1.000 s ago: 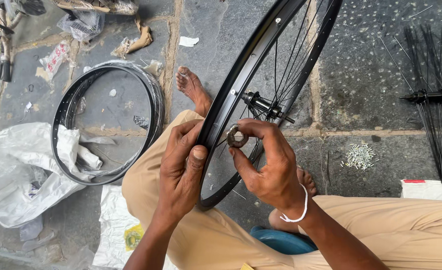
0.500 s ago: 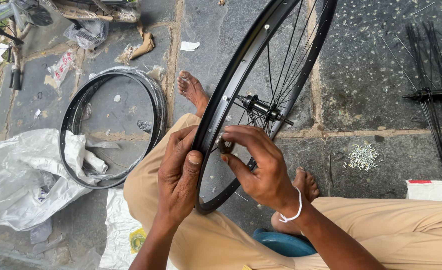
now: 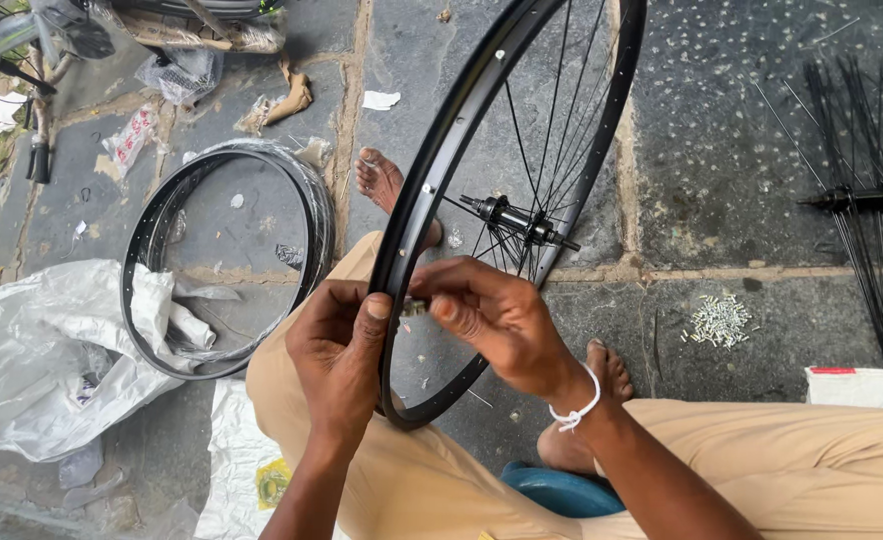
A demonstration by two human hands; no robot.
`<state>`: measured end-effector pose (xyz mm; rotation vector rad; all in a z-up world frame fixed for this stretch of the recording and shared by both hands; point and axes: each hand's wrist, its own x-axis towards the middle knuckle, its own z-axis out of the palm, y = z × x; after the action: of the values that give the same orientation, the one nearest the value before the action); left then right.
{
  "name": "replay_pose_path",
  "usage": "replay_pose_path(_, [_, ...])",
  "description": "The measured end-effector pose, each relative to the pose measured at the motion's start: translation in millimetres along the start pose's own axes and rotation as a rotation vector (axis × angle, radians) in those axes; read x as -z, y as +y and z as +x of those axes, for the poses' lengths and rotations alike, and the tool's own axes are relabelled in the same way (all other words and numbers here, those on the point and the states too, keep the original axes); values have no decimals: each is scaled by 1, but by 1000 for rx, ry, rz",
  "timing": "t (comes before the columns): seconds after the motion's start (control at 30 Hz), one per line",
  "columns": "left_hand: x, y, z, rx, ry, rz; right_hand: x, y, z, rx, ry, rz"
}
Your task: The person is assembling a bicycle wheel by inserting spokes into the hub and rim. They repeatedly insert a spoke, then use a nipple driver tool to tighten the spoke nipple onto the spoke end.
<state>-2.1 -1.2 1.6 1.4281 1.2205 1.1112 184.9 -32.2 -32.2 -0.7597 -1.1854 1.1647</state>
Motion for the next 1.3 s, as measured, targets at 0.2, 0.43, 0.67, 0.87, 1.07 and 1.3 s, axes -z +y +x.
replay_pose_path(0.2, [-13, 14, 0, -81, -99, -15, -29, -4, 2, 303, 324, -546])
replay_pose_path(0.43, [-21, 28, 7, -138, -216, -67, -40, -6, 3, 480, 449, -707])
replay_pose_path(0.67, [-19, 18, 9, -162, -244, -85, -27, 15, 0, 656, 386, -840])
replay_pose_path(0.87, [-22, 23, 6, -112, -150, -86, -35, 4, 3, 671, 433, -899])
replay_pose_path(1.07, [-26, 27, -3, -84, -110, -158, -30, -4, 0, 389, 400, -737])
replay_pose_path(1.3, [-36, 36, 7, -246, -165, -38, -13, 26, -7, 593, 487, -823])
